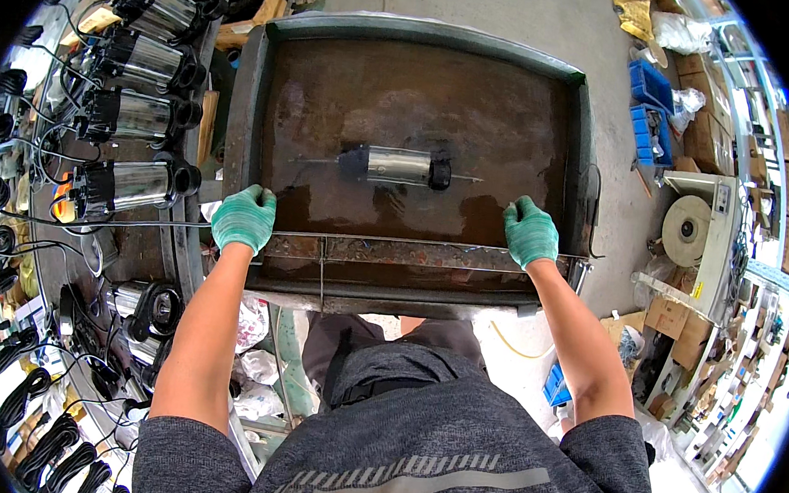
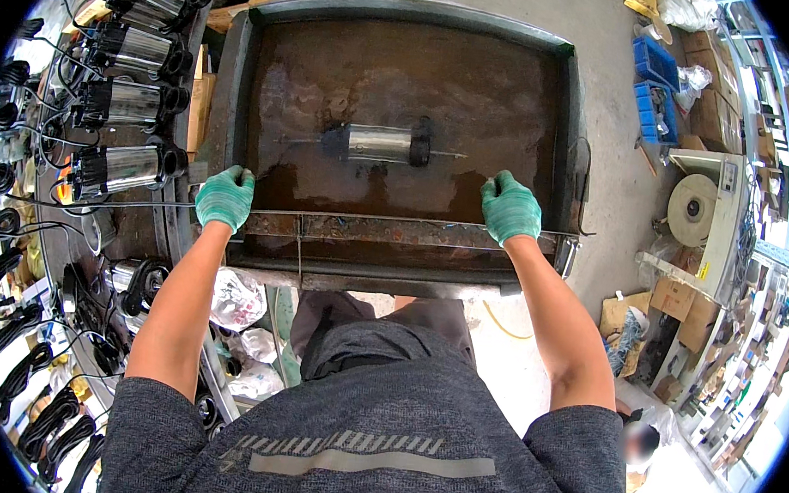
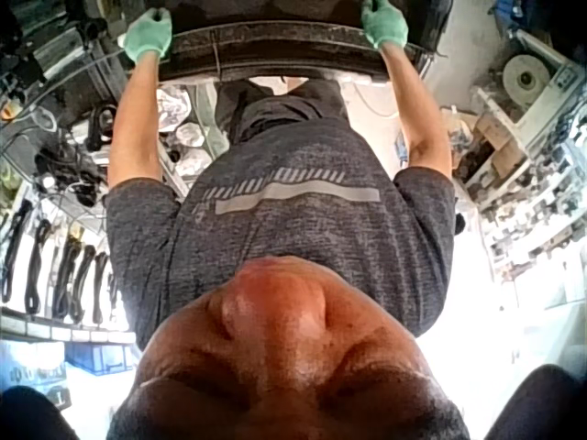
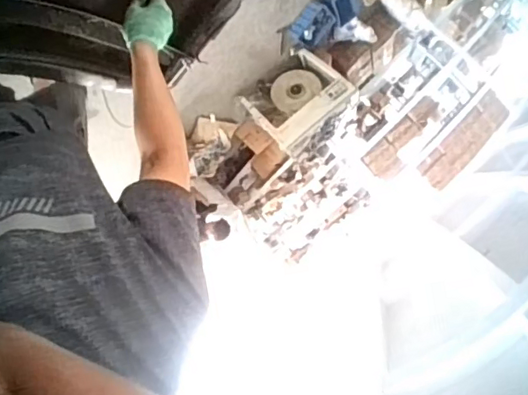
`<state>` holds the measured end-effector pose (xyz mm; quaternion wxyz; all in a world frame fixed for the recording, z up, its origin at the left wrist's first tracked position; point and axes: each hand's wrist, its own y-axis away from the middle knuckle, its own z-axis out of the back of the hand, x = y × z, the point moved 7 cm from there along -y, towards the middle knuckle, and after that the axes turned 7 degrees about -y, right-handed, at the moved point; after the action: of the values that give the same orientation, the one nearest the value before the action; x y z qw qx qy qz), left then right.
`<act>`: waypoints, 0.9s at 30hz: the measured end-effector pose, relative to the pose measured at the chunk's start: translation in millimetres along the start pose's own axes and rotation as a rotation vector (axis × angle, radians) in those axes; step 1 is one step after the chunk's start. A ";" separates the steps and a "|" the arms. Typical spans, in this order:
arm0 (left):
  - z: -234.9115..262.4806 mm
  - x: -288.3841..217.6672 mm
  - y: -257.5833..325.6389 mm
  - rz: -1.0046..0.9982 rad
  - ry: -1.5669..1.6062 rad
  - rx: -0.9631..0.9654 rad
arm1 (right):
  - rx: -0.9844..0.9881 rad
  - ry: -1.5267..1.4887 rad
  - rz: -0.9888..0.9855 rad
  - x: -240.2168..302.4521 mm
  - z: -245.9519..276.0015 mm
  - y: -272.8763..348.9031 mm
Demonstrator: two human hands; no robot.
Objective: The person repeatedly picks up cylindrical submersible pumps from a rack and lowers them into a large rectangular water tank. They hold the pumps submerged for a few seconds, then lift them out and return them to the rack. This cycle is repeated for multiple units in a continuous loop.
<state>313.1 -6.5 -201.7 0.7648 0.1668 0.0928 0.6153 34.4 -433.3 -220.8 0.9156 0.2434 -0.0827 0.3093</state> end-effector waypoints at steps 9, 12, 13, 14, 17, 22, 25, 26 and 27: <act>0.7 -1.1 0.7 -0.013 -0.008 -0.016 | -0.008 0.006 0.008 0.8 0.6 0.3; -1.0 0.0 -0.3 -0.011 -0.005 -0.012 | -0.006 0.011 0.005 1.5 0.6 0.2; -1.1 0.1 -0.4 -0.011 -0.004 -0.013 | -0.005 0.010 0.003 1.3 0.4 0.1; -0.6 -0.2 -0.1 -0.010 -0.002 -0.013 | -0.004 0.008 0.002 1.2 0.3 0.0; 2.3 -1.1 2.0 -0.009 0.002 -0.018 | 0.001 0.009 0.000 1.8 1.1 0.8; -0.2 0.1 0.7 -0.010 0.001 -0.017 | 0.002 0.010 0.003 1.8 -0.3 -0.1; 0.8 -1.0 0.7 -0.019 -0.009 -0.022 | 0.005 0.012 -0.004 2.0 0.8 0.4; 0.5 -1.1 0.3 -0.020 -0.010 -0.022 | 0.002 0.012 -0.005 2.3 1.3 1.0; -0.1 -0.3 0.0 -0.018 -0.011 -0.022 | 0.000 0.013 -0.004 2.6 1.4 1.2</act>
<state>312.9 -6.8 -201.8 0.7727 0.1610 0.0833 0.6083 35.8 -431.8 -218.3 0.9167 0.2418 -0.0762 0.3089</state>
